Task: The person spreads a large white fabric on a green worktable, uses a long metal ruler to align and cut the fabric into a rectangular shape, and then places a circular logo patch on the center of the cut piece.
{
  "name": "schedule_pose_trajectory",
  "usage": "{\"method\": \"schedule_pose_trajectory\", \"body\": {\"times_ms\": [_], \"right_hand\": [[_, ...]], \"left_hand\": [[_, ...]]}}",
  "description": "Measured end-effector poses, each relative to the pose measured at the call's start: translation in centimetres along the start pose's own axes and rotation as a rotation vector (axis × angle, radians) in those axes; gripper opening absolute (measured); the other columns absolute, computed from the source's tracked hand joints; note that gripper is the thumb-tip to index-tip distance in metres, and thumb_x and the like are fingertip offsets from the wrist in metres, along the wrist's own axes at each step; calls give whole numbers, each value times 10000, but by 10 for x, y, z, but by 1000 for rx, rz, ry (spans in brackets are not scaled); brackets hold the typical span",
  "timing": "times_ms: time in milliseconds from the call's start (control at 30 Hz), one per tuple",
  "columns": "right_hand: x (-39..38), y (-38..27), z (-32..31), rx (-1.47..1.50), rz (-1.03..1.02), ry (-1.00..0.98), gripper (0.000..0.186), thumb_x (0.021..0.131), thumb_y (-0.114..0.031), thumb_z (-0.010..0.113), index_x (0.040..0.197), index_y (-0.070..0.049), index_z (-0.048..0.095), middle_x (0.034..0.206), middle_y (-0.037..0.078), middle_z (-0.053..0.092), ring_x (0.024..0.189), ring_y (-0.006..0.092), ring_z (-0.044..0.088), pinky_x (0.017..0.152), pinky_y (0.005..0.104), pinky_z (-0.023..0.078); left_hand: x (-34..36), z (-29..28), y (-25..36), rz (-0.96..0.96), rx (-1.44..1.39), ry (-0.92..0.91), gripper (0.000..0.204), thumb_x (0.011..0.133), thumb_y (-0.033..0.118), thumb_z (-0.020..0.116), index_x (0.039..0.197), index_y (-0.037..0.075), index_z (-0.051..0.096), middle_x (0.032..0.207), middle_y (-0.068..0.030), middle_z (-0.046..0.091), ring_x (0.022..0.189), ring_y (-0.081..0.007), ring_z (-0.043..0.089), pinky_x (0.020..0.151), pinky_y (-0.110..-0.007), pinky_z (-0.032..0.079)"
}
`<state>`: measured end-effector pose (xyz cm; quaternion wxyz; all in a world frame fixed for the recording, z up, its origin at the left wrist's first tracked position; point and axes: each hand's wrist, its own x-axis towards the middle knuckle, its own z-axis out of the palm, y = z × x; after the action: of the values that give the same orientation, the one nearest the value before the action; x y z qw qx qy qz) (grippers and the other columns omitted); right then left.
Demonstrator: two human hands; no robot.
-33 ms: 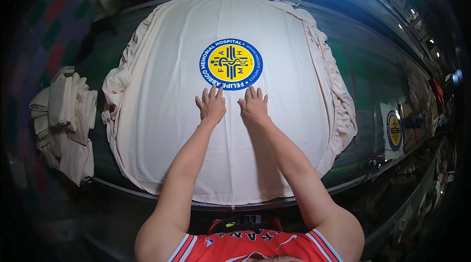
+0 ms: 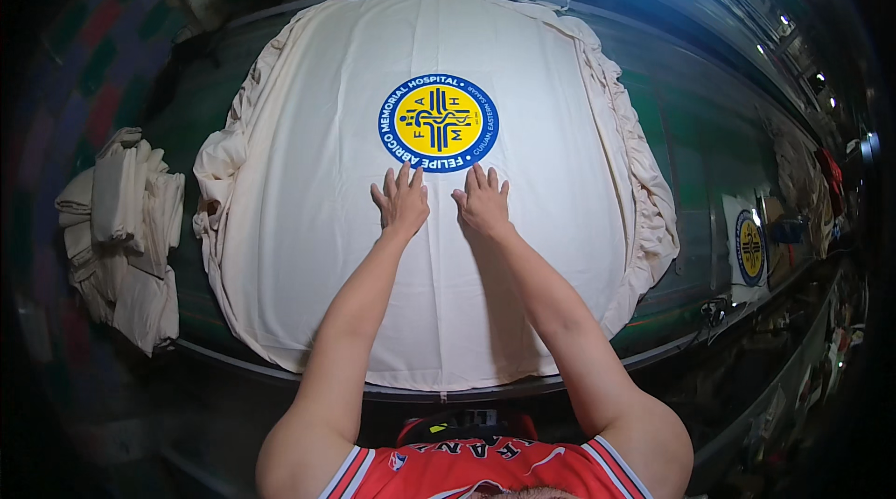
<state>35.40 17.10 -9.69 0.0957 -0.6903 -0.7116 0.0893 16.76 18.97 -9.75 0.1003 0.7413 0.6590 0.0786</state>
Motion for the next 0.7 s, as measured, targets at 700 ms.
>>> {"method": "schedule_pose_trajectory", "body": {"times_ms": [700], "right_hand": [[-19,1,-14,-12,26,-42,709,980,-468,488,1499,-13,326,1601,157,272,1460,402,256,1127,648,243]], "left_hand": [[-19,-6,-4,30,17,7,573,1021,380,405,1540,154,317,1628,-79,214,1484,-332,196,1137,-684,116]]}}
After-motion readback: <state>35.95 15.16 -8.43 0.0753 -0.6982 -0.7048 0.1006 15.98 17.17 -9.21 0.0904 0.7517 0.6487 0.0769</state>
